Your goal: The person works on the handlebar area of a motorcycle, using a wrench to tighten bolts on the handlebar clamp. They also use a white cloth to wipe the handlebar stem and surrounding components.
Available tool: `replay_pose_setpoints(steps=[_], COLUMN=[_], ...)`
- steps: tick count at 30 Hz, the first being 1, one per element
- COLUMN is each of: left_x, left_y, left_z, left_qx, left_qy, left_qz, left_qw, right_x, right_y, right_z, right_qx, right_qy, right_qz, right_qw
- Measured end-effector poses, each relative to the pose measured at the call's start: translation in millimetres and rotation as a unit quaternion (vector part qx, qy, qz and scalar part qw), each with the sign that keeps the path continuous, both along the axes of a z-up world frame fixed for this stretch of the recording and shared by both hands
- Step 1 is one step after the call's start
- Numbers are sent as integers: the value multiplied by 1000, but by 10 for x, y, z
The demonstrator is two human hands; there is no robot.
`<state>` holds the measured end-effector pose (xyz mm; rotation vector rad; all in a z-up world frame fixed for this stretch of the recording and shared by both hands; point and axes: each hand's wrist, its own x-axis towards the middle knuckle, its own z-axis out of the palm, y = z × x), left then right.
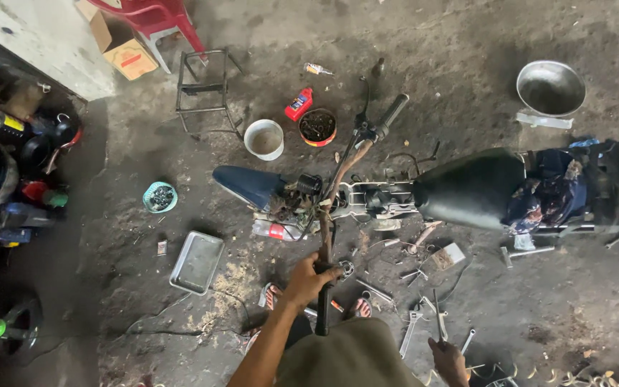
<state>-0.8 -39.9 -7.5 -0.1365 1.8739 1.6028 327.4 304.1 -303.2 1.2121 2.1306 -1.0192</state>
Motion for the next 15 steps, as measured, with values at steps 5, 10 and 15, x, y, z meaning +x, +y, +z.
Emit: replay_pose_setpoints(steps=[5, 10, 15], left_x=[94, 170, 204], left_y=[219, 329, 308], left_z=[330, 288, 27], left_qx=[-163, -189, -270], left_qy=[224, 257, 256], left_qz=[-3, 46, 14], left_qw=[961, 947, 928], right_x=[63, -67, -336], right_y=[121, 199, 144], right_z=[-178, -294, -44], right_qx=[-64, -40, -32], right_qy=[16, 27, 23], right_qz=[-101, 7, -6], right_qw=[993, 999, 999])
